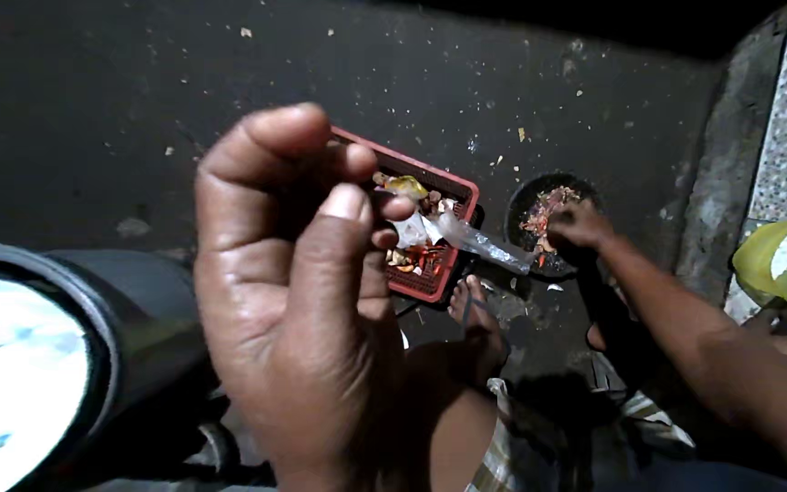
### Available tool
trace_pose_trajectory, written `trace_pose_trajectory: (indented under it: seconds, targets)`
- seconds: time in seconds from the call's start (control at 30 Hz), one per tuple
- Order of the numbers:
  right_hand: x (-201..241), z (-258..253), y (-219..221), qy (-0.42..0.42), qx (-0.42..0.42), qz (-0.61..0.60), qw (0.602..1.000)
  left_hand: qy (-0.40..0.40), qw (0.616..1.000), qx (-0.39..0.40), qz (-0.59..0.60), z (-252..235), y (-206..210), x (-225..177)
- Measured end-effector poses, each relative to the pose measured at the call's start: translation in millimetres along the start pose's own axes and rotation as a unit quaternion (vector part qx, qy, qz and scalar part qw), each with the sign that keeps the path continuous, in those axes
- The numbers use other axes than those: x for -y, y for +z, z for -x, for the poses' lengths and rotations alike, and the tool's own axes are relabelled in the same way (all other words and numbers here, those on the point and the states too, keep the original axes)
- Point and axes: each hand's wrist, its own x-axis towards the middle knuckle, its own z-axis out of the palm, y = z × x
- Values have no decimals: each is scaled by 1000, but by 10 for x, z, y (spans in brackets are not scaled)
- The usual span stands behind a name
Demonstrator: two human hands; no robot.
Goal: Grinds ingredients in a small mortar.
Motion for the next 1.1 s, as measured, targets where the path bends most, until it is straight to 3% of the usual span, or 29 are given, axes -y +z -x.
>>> trace_pose_trajectory:
  seconds: [0.07, 0.13, 0.27, 0.4, 0.5, 0.57, 0.73, 0.83, 0.97, 1.1]
  targets:
    - [-87, 314, 374, -32, -17, 92, 995, -1, 1000, -11, 7, -38, 31, 5]
    - [-219, 307, 479, -79, -31, 141, 986, 2, 1000, -6, 12, -67, 37, 25]
    - [-79, 20, 251, -51, -46, 107, 992, -15, 1000, 18, 13, -10, 87, 11]
    - [-32, -58, 137, 12, -33, -56, 998, -8, 1000, 8, 3, 56, 32, -40]
    - [-229, 373, 489, -40, -53, 55, 996, 0, 1000, -12, 20, 81, -71, -7]
    - [-275, 315, 527, -64, -53, 105, 991, -6, 999, -38, 27, 34, -88, -11]
    - [64, -117, 49, 5, -64, 41, 997, -18, 1000, -10, 1, -46, 130, -29]
    - [2, 26, 168, 21, -24, -13, 999, -5, 1000, 10, -3, 45, 60, -47]
    - [-280, 393, 531, -51, -42, 102, 993, -4, 999, -23, 25, 54, -5, 0]
    - [-17, -16, 186, -9, -56, 96, 994, -23, 1000, 5, 15, 2, 194, -24]
